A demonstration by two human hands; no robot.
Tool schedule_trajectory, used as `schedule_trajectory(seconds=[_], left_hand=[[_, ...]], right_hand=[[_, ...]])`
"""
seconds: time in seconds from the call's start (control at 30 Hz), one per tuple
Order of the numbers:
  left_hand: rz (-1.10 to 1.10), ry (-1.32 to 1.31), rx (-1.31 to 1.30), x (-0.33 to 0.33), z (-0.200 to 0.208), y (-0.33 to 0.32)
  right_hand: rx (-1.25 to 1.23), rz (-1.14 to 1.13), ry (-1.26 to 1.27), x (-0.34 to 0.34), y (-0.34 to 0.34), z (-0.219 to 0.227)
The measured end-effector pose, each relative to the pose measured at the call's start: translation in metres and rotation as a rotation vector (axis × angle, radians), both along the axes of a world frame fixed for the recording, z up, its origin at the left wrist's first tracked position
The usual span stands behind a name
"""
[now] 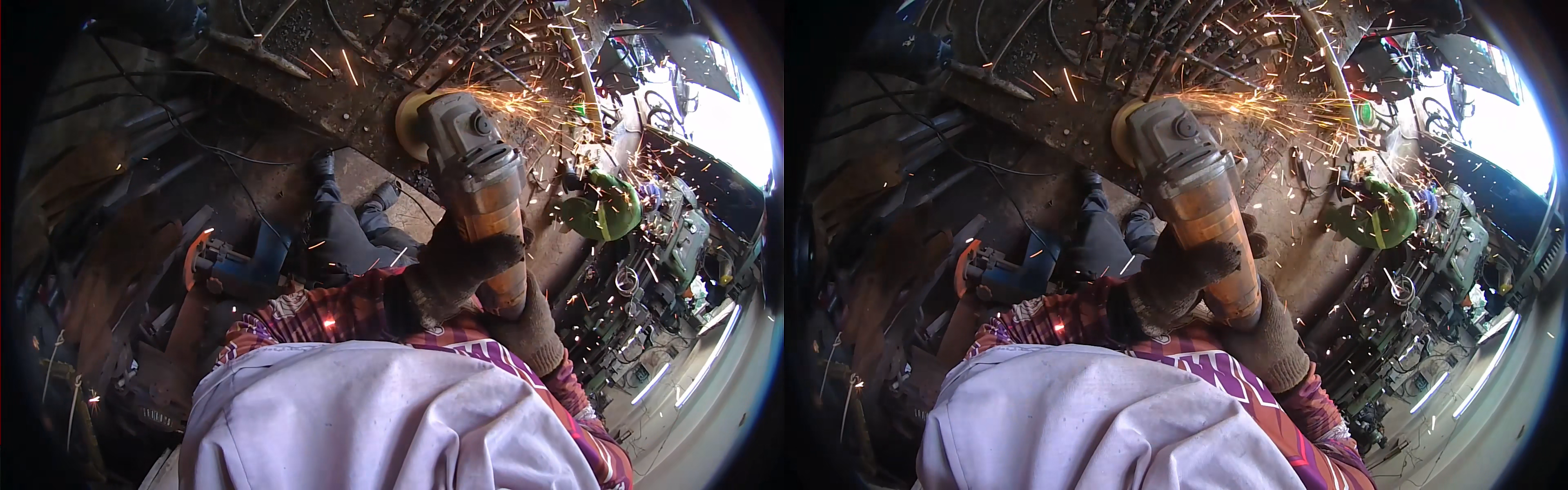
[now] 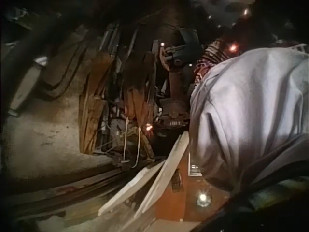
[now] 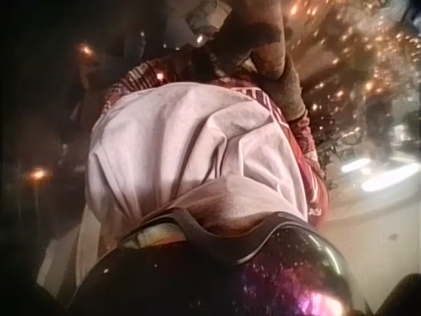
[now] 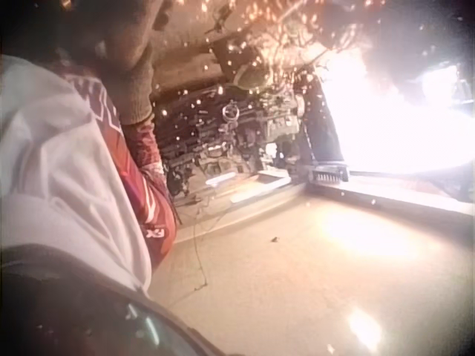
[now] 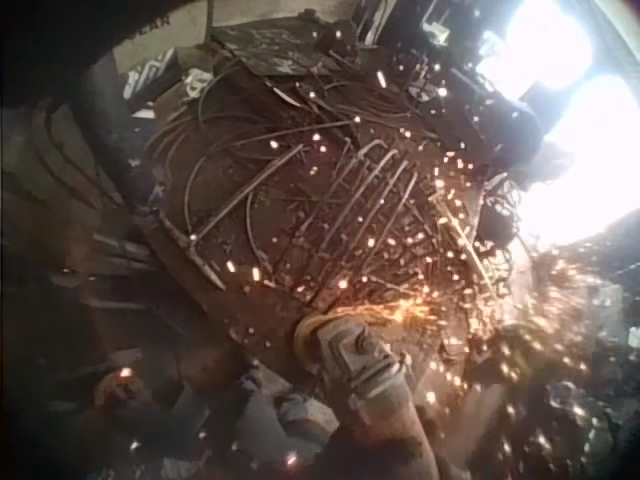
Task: The person uses a hammer to shape metal rods on a workbench, uses an angle grinder to smooth the metal, and then welds the components together using a welding rod.
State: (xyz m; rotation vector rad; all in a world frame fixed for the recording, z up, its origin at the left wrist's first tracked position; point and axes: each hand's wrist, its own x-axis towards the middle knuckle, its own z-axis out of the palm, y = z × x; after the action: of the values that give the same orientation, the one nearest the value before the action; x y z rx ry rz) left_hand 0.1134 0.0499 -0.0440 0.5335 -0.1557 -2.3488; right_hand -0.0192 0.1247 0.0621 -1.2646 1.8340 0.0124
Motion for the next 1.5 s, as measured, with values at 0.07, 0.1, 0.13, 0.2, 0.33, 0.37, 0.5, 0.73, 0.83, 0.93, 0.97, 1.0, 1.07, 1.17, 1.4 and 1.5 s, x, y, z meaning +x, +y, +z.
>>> schedule_trajectory(seconds=[0.07,0.1,0.13,0.2,0.33,0.37,0.5,0.73,0.83,0.93,0.97,1.0,1.07,1.17,1.4,1.5], left_hand=[[-0.015,0.005,-0.006,0.003,-0.001,-0.001],[-0.027,0.018,-0.027,0.005,-0.002,0.0],[-0.037,0.031,-0.047,0.006,-0.003,0.001],[-0.06,0.044,-0.021,0.004,-0.005,0.004],[-0.096,0.038,-0.034,0.003,-0.012,0.014],[-0.094,0.03,-0.042,0.002,-0.012,0.015],[-0.061,-0.007,-0.12,0.002,0.004,0.011],[0.017,-0.196,-0.355,-0.02,-0.008,-0.006],[0.162,-0.177,-0.536,-0.03,-0.013,-0.015],[0.035,0.066,-0.391,-0.042,-0.022,-0.022],[0.018,0.147,-0.34,-0.045,-0.019,-0.025],[0.005,0.14,-0.356,-0.048,-0.019,-0.03],[0.05,-0.092,-0.377,-0.061,-0.018,-0.042],[0.09,-0.393,-0.521,-0.066,0.006,-0.06],[0.111,-0.717,-0.566,-0.101,0.02,-0.056],[-0.016,-0.561,-0.974,-0.083,0.027,-0.07]], right_hand=[[0.101,-0.221,-0.024,0.002,-0.004,0.004],[0.105,-0.209,-0.026,0.001,-0.004,0.005],[0.107,-0.203,-0.03,0.0,-0.004,0.005],[0.094,-0.172,-0.032,-0.001,-0.007,0.006],[0.089,-0.165,-0.081,-0.01,0.001,0.0],[0.081,-0.162,-0.089,-0.012,0.004,-0.002],[-0.037,-0.236,-0.088,-0.021,0.026,-0.01],[-0.376,-0.437,-0.165,-0.015,0.057,-0.056],[-0.366,-0.605,-0.483,-0.019,0.058,-0.066],[-0.196,-0.62,-0.817,-0.043,0.049,-0.065],[-0.12,-0.61,-0.876,-0.048,0.039,-0.061],[-0.137,-0.613,-0.89,-0.049,0.033,-0.064],[-0.237,-0.66,-0.929,-0.051,0.023,-0.067],[-0.55,-0.515,-0.547,-0.044,0.021,-0.08],[-0.559,-0.465,-0.101,-0.076,0.017,-0.103],[-0.37,-0.562,-0.45,-0.11,-0.008,-0.079]])
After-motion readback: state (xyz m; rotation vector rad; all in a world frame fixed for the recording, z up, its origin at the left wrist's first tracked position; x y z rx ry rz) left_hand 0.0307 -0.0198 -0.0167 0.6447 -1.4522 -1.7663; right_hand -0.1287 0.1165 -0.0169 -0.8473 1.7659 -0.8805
